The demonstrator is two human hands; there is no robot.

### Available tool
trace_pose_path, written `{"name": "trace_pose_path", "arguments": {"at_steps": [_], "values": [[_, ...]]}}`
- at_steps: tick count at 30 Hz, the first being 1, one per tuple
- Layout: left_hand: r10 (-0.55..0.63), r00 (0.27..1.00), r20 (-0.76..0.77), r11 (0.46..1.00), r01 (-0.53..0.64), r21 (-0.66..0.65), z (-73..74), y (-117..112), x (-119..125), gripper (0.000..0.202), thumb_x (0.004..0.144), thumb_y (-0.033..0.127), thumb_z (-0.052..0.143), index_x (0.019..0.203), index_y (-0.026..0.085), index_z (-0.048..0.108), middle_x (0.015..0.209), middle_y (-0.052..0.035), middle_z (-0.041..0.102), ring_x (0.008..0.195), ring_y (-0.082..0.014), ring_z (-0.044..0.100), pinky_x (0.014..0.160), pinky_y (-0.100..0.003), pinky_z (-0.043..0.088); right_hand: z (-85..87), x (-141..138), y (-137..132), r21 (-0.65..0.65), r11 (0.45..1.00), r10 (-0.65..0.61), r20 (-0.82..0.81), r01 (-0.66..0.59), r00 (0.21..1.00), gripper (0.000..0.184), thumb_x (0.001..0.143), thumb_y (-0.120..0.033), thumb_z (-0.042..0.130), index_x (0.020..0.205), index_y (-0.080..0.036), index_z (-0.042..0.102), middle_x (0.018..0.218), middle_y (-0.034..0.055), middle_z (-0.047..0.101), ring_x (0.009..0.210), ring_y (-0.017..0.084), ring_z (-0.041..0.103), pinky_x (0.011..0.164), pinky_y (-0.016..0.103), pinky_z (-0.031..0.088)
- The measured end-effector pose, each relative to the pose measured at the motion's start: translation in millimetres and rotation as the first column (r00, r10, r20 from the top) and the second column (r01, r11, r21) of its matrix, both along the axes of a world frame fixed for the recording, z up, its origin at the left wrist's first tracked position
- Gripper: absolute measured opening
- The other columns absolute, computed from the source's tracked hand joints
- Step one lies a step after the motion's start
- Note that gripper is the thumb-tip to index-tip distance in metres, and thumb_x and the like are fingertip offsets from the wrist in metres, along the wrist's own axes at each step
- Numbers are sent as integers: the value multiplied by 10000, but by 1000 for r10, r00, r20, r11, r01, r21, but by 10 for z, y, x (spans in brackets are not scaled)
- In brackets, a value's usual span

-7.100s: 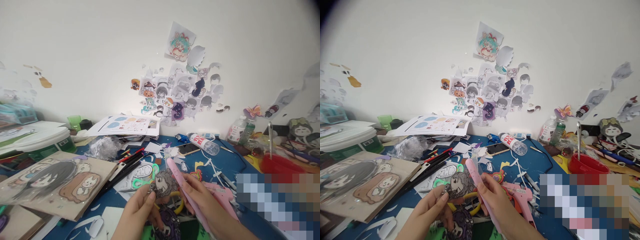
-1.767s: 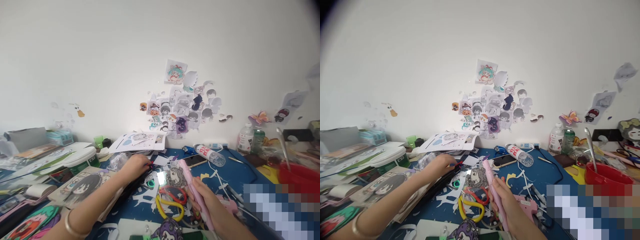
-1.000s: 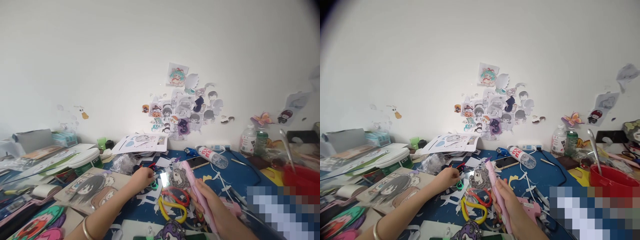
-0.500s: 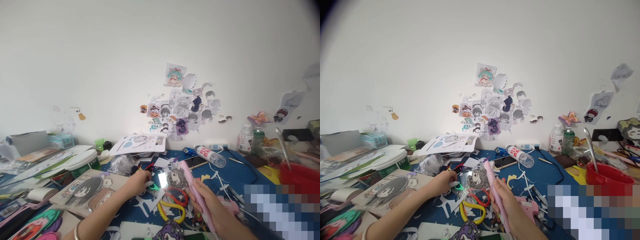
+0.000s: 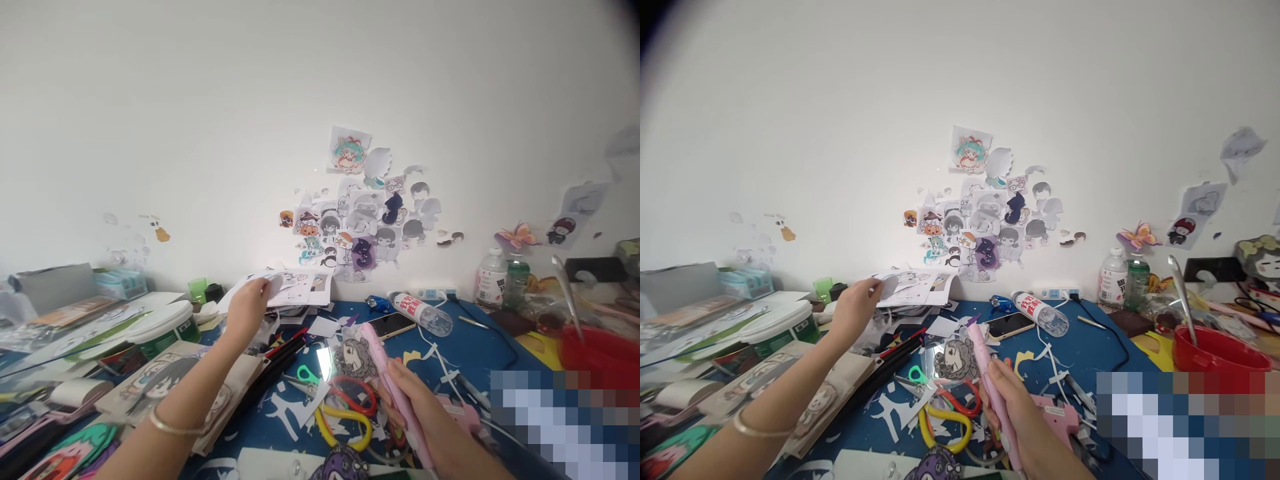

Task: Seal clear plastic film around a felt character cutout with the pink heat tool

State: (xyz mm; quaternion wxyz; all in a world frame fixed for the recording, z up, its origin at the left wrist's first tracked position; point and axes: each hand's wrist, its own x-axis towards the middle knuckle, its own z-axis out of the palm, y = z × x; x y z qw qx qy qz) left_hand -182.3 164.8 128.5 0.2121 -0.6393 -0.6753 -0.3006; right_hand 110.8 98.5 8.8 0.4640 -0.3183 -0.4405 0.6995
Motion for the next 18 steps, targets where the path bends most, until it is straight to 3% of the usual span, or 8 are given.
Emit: {"name": "trace_pose_path", "arguments": {"at_steps": [4,9,14,18], "values": [[16,1000,-8,995,-15,101,63,443,-20,234,890,301,513,1068,161,573,1070,-65,617,915,-191,610,795,-402,508,44,-35,28,15,999,46,-21,-46,999,426,761,-562,580,599,-191,447,397,-76,408,296,31,323,331,149,273],[-53,998,-38,999,54,9,-50,859,-40,293,872,285,547,1141,170,542,1175,-81,574,985,-217,592,820,-429,506,-78,5,129,82,994,68,43,-71,997,476,796,-626,480,593,-196,457,344,-82,380,266,47,310,310,167,246],[-33,999,-30,993,29,-115,-312,754,-105,303,875,294,540,1154,174,533,1178,-83,570,984,-219,590,820,-433,505,-79,-13,129,94,994,53,-13,-52,999,463,769,-626,518,614,-199,433,357,-94,392,250,38,295,301,162,229],[-115,992,-55,963,98,-250,-480,605,-118,273,871,292,547,1113,164,558,1134,-75,594,951,-208,603,803,-420,512,-13,-33,55,79,997,9,-76,-3,997,395,764,-553,580,673,-199,429,485,-82,497,284,26,335,314,156,254]]}}
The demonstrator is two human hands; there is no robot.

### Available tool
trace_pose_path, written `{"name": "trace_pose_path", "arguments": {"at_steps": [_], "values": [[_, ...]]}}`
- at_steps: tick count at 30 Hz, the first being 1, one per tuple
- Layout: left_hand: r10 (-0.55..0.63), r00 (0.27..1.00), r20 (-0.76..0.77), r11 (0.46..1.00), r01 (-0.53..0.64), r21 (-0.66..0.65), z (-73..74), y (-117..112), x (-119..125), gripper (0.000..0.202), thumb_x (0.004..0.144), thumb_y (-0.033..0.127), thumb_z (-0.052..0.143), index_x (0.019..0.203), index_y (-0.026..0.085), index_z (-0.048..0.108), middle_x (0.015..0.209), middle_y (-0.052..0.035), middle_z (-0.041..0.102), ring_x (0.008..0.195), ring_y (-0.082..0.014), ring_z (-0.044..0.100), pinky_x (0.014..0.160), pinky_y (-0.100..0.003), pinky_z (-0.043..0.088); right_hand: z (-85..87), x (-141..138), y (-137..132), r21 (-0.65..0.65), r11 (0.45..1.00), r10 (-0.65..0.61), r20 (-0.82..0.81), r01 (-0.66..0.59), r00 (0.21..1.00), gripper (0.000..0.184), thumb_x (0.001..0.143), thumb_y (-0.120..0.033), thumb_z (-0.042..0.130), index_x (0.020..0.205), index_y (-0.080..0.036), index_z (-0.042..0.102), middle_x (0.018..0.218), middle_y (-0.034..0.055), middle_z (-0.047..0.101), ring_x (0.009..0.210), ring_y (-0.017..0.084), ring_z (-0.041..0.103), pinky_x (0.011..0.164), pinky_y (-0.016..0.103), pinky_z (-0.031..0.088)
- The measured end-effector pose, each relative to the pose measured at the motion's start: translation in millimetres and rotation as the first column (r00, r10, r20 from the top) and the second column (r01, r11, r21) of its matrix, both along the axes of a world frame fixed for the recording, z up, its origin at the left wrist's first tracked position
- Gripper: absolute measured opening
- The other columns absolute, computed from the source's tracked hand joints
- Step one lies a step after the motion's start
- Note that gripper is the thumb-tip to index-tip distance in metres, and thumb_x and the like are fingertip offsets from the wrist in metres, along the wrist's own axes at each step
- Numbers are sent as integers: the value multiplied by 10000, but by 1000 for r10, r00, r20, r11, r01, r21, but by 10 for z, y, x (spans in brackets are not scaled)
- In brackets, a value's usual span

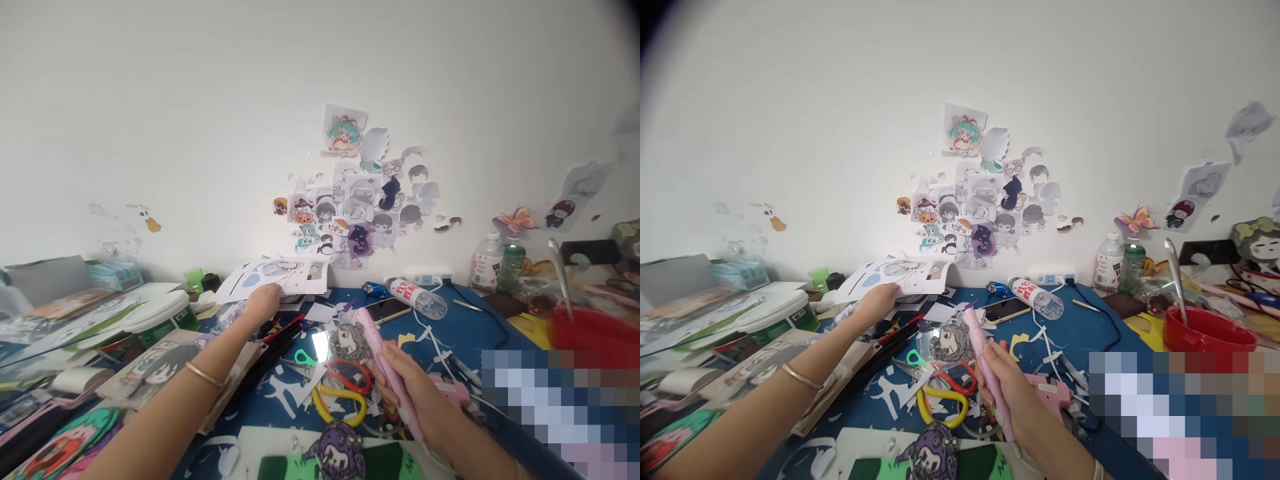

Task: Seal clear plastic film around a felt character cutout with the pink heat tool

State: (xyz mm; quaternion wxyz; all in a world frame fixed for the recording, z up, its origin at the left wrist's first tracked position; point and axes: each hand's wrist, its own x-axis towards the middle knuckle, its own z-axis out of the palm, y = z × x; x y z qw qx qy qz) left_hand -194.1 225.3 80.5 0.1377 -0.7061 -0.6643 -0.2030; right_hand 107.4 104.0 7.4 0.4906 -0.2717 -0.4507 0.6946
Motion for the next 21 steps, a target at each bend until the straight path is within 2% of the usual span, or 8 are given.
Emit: {"name": "trace_pose_path", "arguments": {"at_steps": [5,7,9,12,14,16,19,21], "values": [[-104,994,31,994,105,-6,40,-195,124,344,874,281,542,1203,186,510,1305,-96,500,1139,-260,515,933,-503,430,71,25,-64,-36,999,-14,-1,14,1000,383,771,-528,588,672,-192,435,520,-74,499,325,22,356,345,153,277],[-124,990,65,992,125,-11,73,-417,224,362,892,261,503,1244,175,480,1345,-110,478,1197,-270,477,974,-513,396,102,40,-79,-39,999,-12,10,12,1000,395,752,-543,604,669,-189,447,516,-68,497,335,25,353,351,156,276],[-155,983,97,985,162,-61,58,-750,344,357,915,216,397,1245,126,497,1293,-135,547,1189,-264,498,990,-454,408,128,53,-91,-47,999,-14,18,15,1000,403,734,-553,618,670,-188,459,504,-65,487,347,30,349,356,159,276],[-263,956,129,939,285,-193,-75,-1358,534,308,873,270,456,1137,229,609,1213,-27,635,1094,-214,584,949,-338,469,133,73,-96,-51,999,-15,11,15,1000,397,743,-553,609,667,-189,469,481,-65,459,363,39,345,361,160,283],[-310,938,155,900,342,-271,-212,-1736,654,296,848,337,506,1111,273,627,1179,-3,657,1072,-217,598,946,-356,477,115,89,-87,-38,999,-11,-6,11,1000,378,768,-536,592,670,-191,471,492,-63,462,366,41,338,357,163,288],[-339,916,215,837,398,-375,-354,-2026,763,403,807,330,575,1206,274,559,1277,-44,586,1151,-257,537,985,-428,437,90,105,-71,-26,1000,-14,-29,13,999,346,797,-502,576,676,-195,472,528,-58,483,368,41,340,358,167,305],[-394,875,280,767,481,-425,-534,-2266,907,572,755,329,652,1292,272,462,1330,-88,522,1193,-286,484,999,-465,416,66,120,-52,-21,1000,-23,-55,21,998,314,816,-462,566,680,-197,468,564,-56,500,369,39,354,359,171,325],[-444,852,276,738,523,-426,-602,-2320,983,542,762,269,651,1274,243,476,1320,-111,516,1199,-289,465,1005,-465,406,65,122,-49,-21,1000,-22,-62,21,998,311,811,-457,573,682,-199,457,560,-58,497,363,38,353,347,169,317]]}}
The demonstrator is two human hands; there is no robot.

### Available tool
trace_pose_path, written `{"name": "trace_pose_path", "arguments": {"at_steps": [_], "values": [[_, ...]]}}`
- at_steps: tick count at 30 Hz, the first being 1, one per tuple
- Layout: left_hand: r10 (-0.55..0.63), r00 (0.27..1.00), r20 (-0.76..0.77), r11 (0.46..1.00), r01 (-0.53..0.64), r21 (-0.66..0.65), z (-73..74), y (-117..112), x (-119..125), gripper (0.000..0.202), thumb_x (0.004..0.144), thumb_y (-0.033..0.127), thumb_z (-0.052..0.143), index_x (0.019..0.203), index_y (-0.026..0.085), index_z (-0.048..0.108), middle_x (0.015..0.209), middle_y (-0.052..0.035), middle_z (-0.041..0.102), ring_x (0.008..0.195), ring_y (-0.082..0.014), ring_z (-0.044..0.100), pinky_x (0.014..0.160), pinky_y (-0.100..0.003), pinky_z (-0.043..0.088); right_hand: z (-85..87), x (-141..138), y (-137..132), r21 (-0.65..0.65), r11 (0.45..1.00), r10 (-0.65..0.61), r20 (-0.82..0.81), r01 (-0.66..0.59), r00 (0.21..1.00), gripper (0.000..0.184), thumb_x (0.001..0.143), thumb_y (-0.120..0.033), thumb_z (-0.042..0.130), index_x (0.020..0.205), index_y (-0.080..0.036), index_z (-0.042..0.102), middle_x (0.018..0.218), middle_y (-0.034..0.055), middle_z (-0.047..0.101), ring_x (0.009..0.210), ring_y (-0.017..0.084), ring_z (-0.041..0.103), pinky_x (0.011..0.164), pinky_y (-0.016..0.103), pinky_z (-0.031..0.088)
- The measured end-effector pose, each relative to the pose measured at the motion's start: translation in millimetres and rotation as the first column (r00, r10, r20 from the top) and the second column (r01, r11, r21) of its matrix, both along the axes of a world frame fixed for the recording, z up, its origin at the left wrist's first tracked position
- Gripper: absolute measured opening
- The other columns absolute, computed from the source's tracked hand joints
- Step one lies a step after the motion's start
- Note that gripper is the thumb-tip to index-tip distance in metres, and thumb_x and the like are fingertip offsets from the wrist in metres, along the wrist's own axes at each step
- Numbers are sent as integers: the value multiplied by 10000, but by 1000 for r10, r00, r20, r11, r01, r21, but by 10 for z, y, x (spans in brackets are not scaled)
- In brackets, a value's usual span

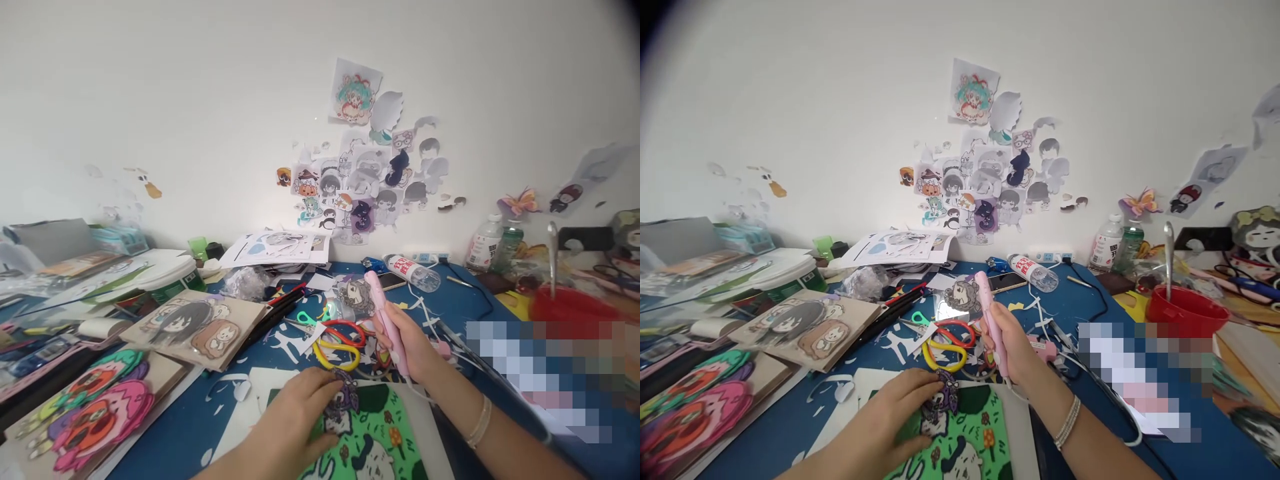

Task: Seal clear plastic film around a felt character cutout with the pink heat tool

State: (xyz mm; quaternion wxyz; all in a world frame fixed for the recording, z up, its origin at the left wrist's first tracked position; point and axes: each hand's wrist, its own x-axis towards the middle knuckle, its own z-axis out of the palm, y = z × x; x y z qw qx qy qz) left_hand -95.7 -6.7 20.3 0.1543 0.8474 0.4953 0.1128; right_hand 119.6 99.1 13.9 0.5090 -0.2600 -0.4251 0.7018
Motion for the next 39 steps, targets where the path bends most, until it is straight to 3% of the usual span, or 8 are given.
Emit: {"name": "trace_pose_path", "arguments": {"at_steps": [4,8,11,20,27,33,36,39], "values": [[-37,999,11,999,37,-1,46,-11,81,430,799,183,595,1221,209,511,1258,-124,538,1137,-257,504,963,-412,452,11,-9,-6,-2,1000,-12,-7,12,1000,302,788,-444,604,703,-207,437,557,-66,496,358,36,351,327,153,295],[-147,988,-55,989,145,-42,220,-86,109,468,775,376,634,1211,242,534,1317,-119,507,1205,-326,444,972,-505,425,9,-11,-3,-2,1000,-4,-11,4,1000,291,798,-442,592,711,-213,435,542,-67,486,350,44,339,298,149,278],[-243,966,-87,970,243,-18,237,-175,135,504,777,434,621,1233,243,523,1333,-110,517,1228,-328,436,1003,-512,394,3,-7,-1,-8,1000,0,-14,0,1000,257,816,-427,578,741,-211,459,547,-64,496,359,43,351,318,148,313],[-308,950,-52,945,312,102,-199,-22,86,505,866,504,423,1305,254,411,1363,-104,490,1267,-318,405,1004,-520,387,26,-5,6,-14,1000,-14,-43,13,999,291,790,-453,600,714,-219,444,513,-77,467,339,45,302,291,149,307],[-271,962,-27,935,270,231,-379,99,10,491,864,477,431,1293,239,408,1343,-115,509,1238,-313,446,987,-491,422,92,47,29,37,998,-54,-84,58,995,330,769,-476,621,682,-221,430,506,-75,467,341,55,321,303,171,325],[-72,997,13,970,67,235,-118,146,-12,317,905,205,342,1103,243,587,1198,-81,617,1060,-225,595,899,-364,511,155,120,56,81,991,-94,-121,104,988,311,777,-465,622,698,-216,452,508,-71,473,351,55,329,329,175,328],[-54,998,-22,951,59,303,62,248,78,293,865,143,408,1070,214,606,1156,-91,622,1029,-223,587,887,-369,498,193,160,62,93,985,-132,-136,145,982,294,781,-459,624,727,-215,468,539,-65,492,370,54,355,340,167,319],[-91,982,-167,943,139,302,154,386,304,227,838,220,531,1046,220,621,1070,-62,640,977,-211,576,848,-353,493,196,173,66,94,981,-155,-136,168,979,291,780,-454,627,724,-213,473,553,-61,504,371,53,362,343,168,319]]}}
